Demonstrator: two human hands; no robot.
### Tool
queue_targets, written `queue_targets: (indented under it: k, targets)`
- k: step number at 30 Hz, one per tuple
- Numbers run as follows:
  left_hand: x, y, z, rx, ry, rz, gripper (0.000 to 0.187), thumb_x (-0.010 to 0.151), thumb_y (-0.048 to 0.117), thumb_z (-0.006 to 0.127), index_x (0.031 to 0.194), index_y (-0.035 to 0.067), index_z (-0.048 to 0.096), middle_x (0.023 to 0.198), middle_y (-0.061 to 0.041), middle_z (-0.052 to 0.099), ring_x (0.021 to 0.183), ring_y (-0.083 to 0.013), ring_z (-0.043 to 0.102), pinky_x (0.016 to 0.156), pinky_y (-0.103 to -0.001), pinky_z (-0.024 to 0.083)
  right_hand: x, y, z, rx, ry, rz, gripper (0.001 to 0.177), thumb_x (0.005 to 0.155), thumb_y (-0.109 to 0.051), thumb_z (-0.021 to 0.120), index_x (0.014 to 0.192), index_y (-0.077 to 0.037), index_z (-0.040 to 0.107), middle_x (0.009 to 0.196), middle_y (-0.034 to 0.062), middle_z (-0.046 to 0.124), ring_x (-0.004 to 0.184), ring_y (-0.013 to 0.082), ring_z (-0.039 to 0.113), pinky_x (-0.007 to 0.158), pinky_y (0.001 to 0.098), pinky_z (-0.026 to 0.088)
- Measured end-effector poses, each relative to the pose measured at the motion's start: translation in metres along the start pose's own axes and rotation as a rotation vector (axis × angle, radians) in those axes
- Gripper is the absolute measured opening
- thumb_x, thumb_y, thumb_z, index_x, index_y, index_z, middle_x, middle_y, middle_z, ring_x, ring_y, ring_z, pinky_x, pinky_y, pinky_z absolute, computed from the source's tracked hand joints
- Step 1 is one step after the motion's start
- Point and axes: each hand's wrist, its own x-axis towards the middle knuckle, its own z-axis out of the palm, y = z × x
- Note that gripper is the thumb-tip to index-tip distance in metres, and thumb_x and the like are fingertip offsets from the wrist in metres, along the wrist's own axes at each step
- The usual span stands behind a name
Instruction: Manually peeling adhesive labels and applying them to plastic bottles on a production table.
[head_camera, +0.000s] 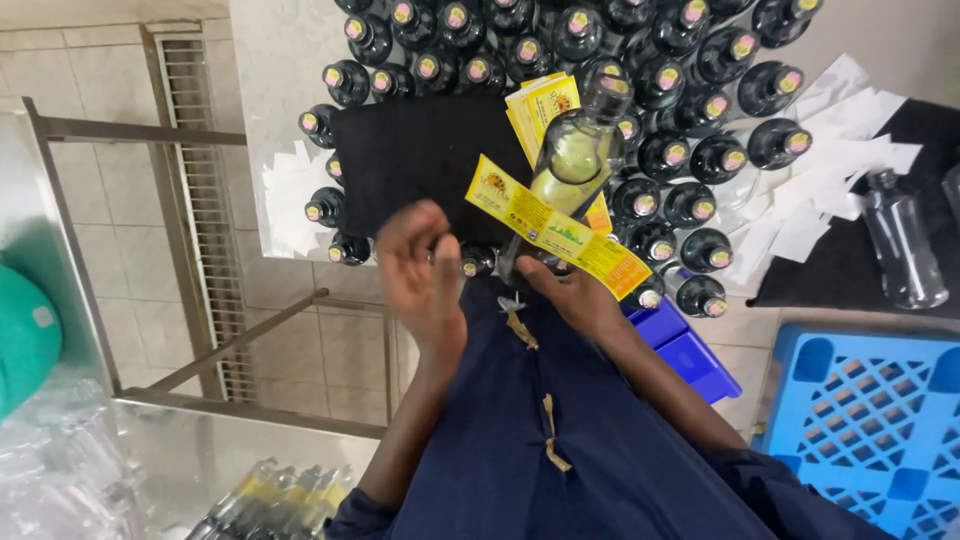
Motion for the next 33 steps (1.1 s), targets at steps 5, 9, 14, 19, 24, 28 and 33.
queue_targets:
  k: [5,9,14,19,24,28,33]
  targets:
    - [-0.023,0.015,0.03,0.056,-0.113,0.058,0.027,0.1,0.006,0.076,0.125,-0.004,0.071,0.121,-0.021,0.069,0.115,-0.0373,0.073,0.103,-0.047,0.062,0.015,-0.042,-0.036,-0.14,-0.266,0.607,0.094,0.097,-0.084,0.056,0.1,0.007,0.078,0.101,0.0365,0.077,0.114,0.056,0.072,0.111,0.0673,0.049]
    - [-0.025,0.022,0.022,0.099,-0.113,0.107,0.028,0.107,0.005,0.068,0.135,-0.001,0.067,0.128,-0.017,0.066,0.122,-0.0372,0.07,0.109,-0.049,0.058,0.025,-0.069,-0.026,0.166,0.097,-0.208,0.081,0.093,-0.006,0.078,0.159,0.006,0.032,0.15,0.0329,0.056,0.144,0.0474,0.055,0.123,0.0569,0.042]
    - [-0.035,0.025,-0.005,0.059,-0.066,0.128,0.032,0.115,0.016,0.057,0.142,0.0,0.061,0.134,-0.017,0.059,0.124,-0.0357,0.064,0.111,-0.053,0.053,0.014,-0.113,-0.006,0.007,0.106,-0.185,0.071,0.096,-0.023,0.081,0.152,0.001,0.044,0.13,0.029,0.066,0.122,0.0504,0.067,0.104,0.0591,0.056]
    - [-0.054,0.023,-0.032,-0.011,-0.031,0.036,0.066,0.117,0.048,0.032,0.154,-0.007,0.039,0.15,-0.029,0.039,0.141,-0.045,0.042,0.123,-0.061,0.034,0.006,-0.127,-0.001,-0.113,0.045,-0.397,0.079,0.089,-0.024,0.09,0.149,0.001,0.045,0.126,0.0199,0.052,0.115,0.0405,0.059,0.099,0.0453,0.05]
    - [-0.072,-0.016,-0.045,-0.179,0.008,0.029,0.1,0.111,0.073,0.017,0.173,-0.005,0.017,0.175,-0.033,0.022,0.161,-0.0485,0.024,0.134,-0.059,0.018,-0.005,-0.123,0.029,-0.211,0.047,-0.669,0.068,0.094,-0.016,0.082,0.147,0.006,0.047,0.127,0.0182,0.055,0.117,0.0399,0.054,0.109,0.0461,0.042]
    - [-0.076,-0.023,-0.073,-0.566,0.018,0.038,0.114,0.1,0.09,0.027,0.169,-0.001,0.036,0.165,-0.026,0.049,0.152,-0.0318,0.048,0.13,-0.048,0.036,-0.018,-0.135,0.039,-0.25,-0.075,-0.708,0.078,0.088,-0.021,0.092,0.147,0.008,0.048,0.124,0.0194,0.058,0.113,0.041,0.056,0.102,0.0483,0.043]
    - [-0.074,-0.008,-0.126,-0.59,0.04,-0.047,0.102,0.1,0.072,0.058,0.171,0.004,0.03,0.162,-0.025,0.05,0.144,-0.0327,0.052,0.125,-0.053,0.039,-0.031,-0.165,0.039,0.044,-0.571,-0.456,0.08,0.086,-0.022,0.089,0.146,0.011,0.049,0.13,0.0367,0.056,0.121,0.0545,0.057,0.1,0.0612,0.045]
